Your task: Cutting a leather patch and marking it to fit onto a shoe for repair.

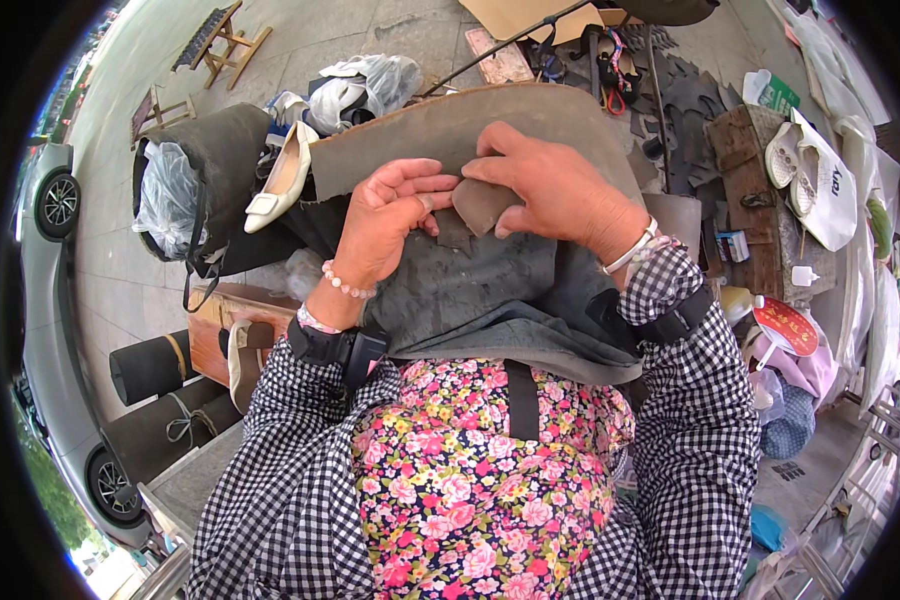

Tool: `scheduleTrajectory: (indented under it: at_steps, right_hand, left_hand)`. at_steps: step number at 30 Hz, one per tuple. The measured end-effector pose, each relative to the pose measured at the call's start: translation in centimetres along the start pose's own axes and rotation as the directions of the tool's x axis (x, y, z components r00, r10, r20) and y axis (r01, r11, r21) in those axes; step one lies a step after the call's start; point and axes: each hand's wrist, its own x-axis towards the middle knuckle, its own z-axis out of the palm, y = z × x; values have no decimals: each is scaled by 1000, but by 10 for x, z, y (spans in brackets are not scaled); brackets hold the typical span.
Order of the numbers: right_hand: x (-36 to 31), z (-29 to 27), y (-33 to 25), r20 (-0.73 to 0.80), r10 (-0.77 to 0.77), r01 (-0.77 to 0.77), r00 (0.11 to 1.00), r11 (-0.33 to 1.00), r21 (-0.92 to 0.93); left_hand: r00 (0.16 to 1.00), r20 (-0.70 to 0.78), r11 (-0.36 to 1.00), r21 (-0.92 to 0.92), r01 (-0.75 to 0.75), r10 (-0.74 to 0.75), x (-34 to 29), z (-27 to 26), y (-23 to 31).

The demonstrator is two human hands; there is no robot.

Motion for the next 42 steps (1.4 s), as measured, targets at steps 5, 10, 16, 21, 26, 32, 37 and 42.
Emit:
scheduleTrajectory:
  at_steps: [5,10,16,21,26,32,37,42]
  right_hand:
    - [-1,5,-1,-85,72,-70,994,997,30]
    - [-3,11,-12,-152,93,-89,984,995,36]
    - [-1,12,-16,-127,149,-146,981,989,36]
    - [0,7,-14,-84,155,-150,984,987,63]
    - [1,8,3,-45,157,-145,986,968,203]
    - [0,10,6,-41,138,-123,990,960,251]
    - [0,7,4,-17,189,-180,982,958,224]
    - [-1,8,6,-17,181,-172,983,954,244]
  left_hand:
    - [978,-165,992,-18,-129,124,-23,2,-5]
    - [976,-190,992,-90,94,-110,-46,10,-16]
    - [965,-113,963,-161,217,-236,-31,14,-5]
    - [947,-69,947,-97,307,-314,-17,9,-3]
    - [945,-82,946,-96,310,-318,-17,9,-4]
    - [949,-59,947,-112,303,-310,-17,6,-7]
    - [946,-36,942,-112,317,-323,-18,5,-5]
    - [947,-29,943,-106,316,-320,-18,4,-5]
